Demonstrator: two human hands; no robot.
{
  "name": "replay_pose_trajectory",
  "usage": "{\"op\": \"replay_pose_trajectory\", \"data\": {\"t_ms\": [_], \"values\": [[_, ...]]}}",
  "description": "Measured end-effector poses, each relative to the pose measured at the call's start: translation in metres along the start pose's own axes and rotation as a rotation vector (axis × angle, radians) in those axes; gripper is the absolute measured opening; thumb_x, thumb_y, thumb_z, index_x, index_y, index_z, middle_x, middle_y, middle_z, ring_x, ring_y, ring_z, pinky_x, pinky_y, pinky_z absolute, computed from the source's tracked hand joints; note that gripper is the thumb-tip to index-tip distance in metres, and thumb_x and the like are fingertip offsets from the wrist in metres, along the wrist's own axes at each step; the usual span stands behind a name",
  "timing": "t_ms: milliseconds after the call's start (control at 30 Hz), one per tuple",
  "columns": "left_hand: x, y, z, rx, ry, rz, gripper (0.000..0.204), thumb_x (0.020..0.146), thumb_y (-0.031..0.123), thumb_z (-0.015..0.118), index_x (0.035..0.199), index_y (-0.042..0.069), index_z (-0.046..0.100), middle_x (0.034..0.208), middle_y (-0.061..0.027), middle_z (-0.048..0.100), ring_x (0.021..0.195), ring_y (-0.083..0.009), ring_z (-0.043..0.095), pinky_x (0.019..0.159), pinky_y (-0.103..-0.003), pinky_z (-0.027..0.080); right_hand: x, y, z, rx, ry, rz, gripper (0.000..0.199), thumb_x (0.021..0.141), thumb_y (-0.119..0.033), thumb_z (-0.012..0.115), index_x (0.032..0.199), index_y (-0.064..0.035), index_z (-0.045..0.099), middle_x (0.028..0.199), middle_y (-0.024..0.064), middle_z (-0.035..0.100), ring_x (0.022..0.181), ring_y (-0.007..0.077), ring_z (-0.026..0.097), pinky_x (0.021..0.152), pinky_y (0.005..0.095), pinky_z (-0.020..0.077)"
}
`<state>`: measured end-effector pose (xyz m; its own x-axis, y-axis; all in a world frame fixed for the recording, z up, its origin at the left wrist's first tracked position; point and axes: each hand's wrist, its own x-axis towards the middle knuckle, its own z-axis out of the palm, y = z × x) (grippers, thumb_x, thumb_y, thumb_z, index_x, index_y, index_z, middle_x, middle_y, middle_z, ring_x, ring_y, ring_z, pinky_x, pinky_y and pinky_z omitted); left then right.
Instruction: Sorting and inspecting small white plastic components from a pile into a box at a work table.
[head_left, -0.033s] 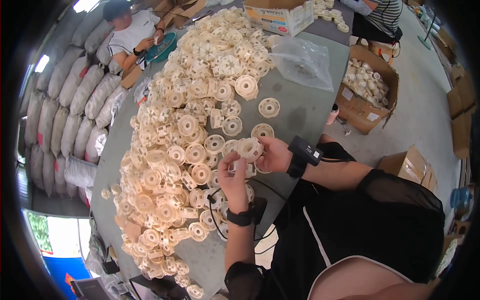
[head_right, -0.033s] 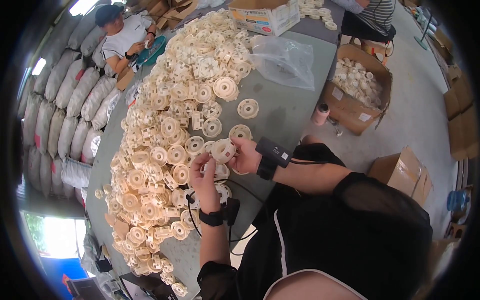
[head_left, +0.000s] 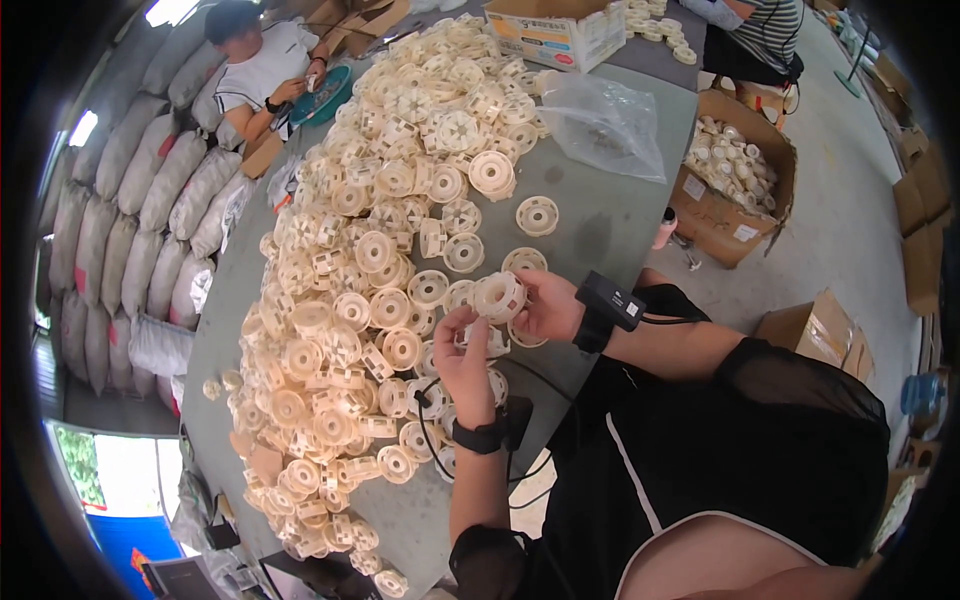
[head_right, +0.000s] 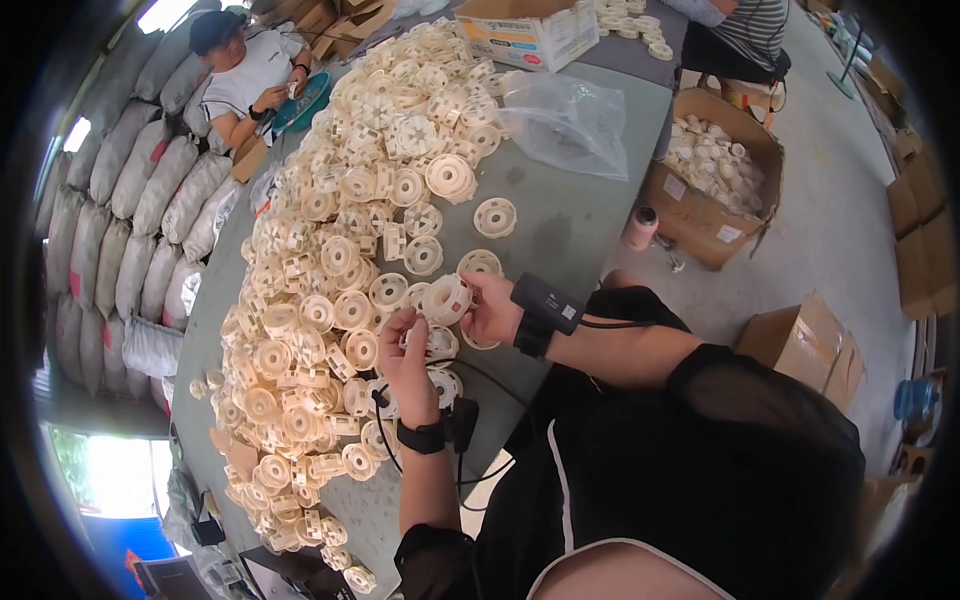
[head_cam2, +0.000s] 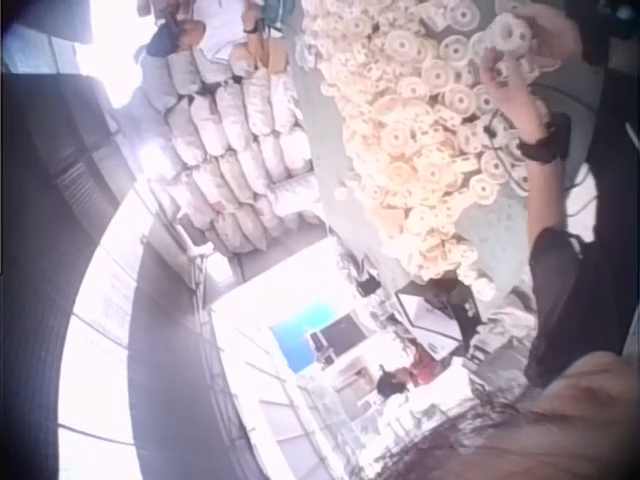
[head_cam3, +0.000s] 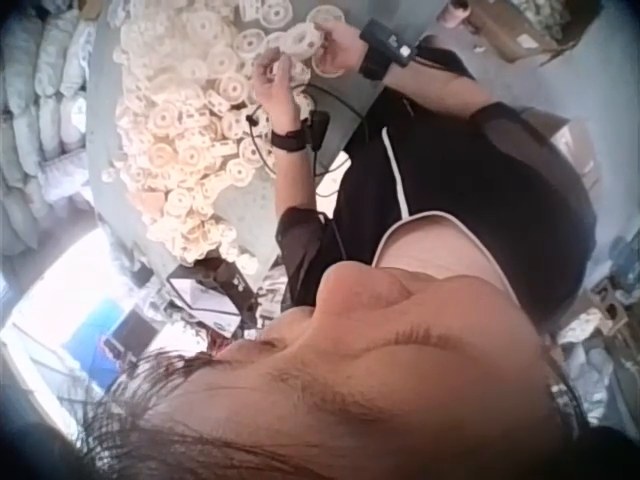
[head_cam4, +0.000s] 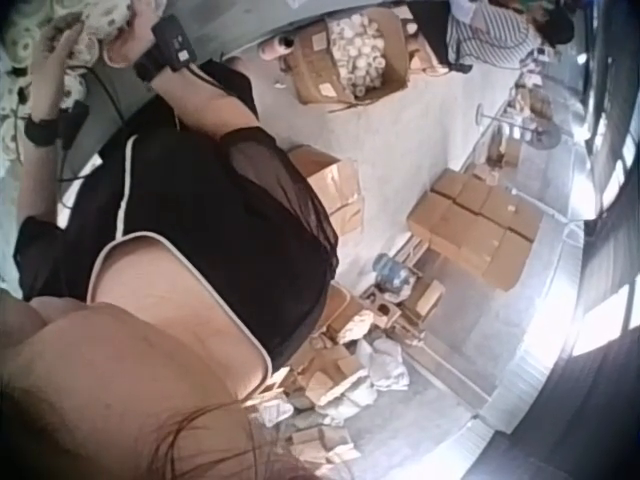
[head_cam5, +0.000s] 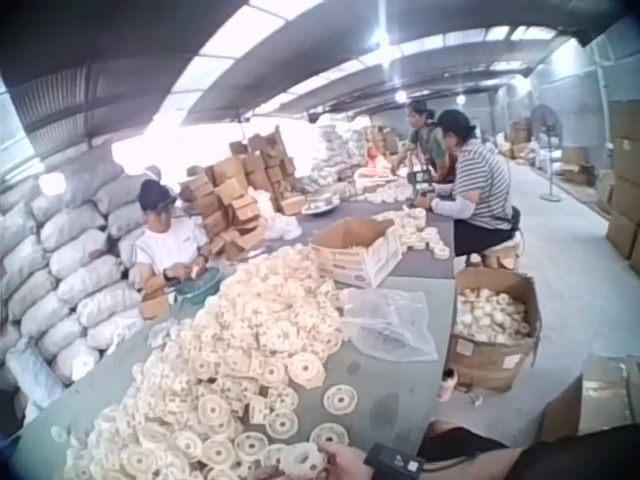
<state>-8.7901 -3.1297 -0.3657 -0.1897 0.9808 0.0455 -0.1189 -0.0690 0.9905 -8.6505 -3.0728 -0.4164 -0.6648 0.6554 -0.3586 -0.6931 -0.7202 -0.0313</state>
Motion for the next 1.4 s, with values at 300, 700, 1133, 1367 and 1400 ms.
{"op": "replay_pose_trajectory", "data": {"t_ms": [300, 700, 1133, 1367, 1400], "values": [[-0.009, -0.013, -0.006, -0.011, 0.014, -0.055, 0.015, 0.081, 0.009, 0.057, 0.095, 0.003, 0.056, 0.088, 0.0010, 0.056, 0.074, -0.0036, 0.048, 0.062, -0.017, 0.037, 0.007, -0.046, 0.017, -0.666, 0.221, -0.384, 0.014, 0.081, -0.020, 0.057, 0.086, -0.0067, 0.057, 0.072, 0.0002, 0.055, 0.066, 0.0097, 0.052, 0.059, 0.0225, 0.0408], [-0.005, -0.027, -0.012, -0.330, -0.010, -0.277, 0.019, 0.087, 0.021, 0.050, 0.091, 0.002, 0.054, 0.082, -0.0033, 0.057, 0.072, -0.0088, 0.053, 0.063, -0.022, 0.042, -0.004, -0.020, 0.032, -1.773, 0.215, -1.036, 0.030, 0.073, -0.029, 0.061, 0.086, -0.0021, 0.060, 0.079, 0.0113, 0.059, 0.076, 0.0235, 0.057, 0.068, 0.0319, 0.0452], [-0.010, -0.017, 0.006, -0.114, 0.047, -0.111, 0.038, 0.086, 0.014, 0.048, 0.119, -0.002, 0.037, 0.116, -0.0104, 0.042, 0.107, -0.0174, 0.042, 0.090, -0.029, 0.033, -0.018, -0.048, 0.005, -1.759, 0.140, -0.871, 0.023, 0.077, -0.026, 0.057, 0.086, -0.0050, 0.060, 0.074, 0.0081, 0.057, 0.061, 0.0192, 0.054, 0.057, 0.0316, 0.0426], [-0.017, -0.008, 0.005, -0.130, -0.043, -0.092, 0.032, 0.088, 0.016, 0.046, 0.116, 0.002, 0.040, 0.116, -0.0096, 0.043, 0.105, -0.0217, 0.047, 0.084, -0.031, 0.037, -0.029, -0.137, -0.002, -0.536, 0.395, -0.786, 0.017, 0.081, -0.023, 0.053, 0.082, -0.0059, 0.057, 0.070, -0.0002, 0.054, 0.056, 0.0115, 0.050, 0.054, 0.0238, 0.0418], [-0.018, -0.008, 0.005, -0.127, -0.041, -0.088, 0.031, 0.088, 0.016, 0.046, 0.115, 0.002, 0.040, 0.116, -0.0097, 0.043, 0.104, -0.0218, 0.047, 0.084, -0.031, 0.037, -0.029, -0.144, 0.002, -0.536, 0.393, -0.789, 0.017, 0.081, -0.023, 0.053, 0.082, -0.0059, 0.057, 0.070, -0.0002, 0.054, 0.056, 0.0115, 0.050, 0.054, 0.0238, 0.0418]]}}
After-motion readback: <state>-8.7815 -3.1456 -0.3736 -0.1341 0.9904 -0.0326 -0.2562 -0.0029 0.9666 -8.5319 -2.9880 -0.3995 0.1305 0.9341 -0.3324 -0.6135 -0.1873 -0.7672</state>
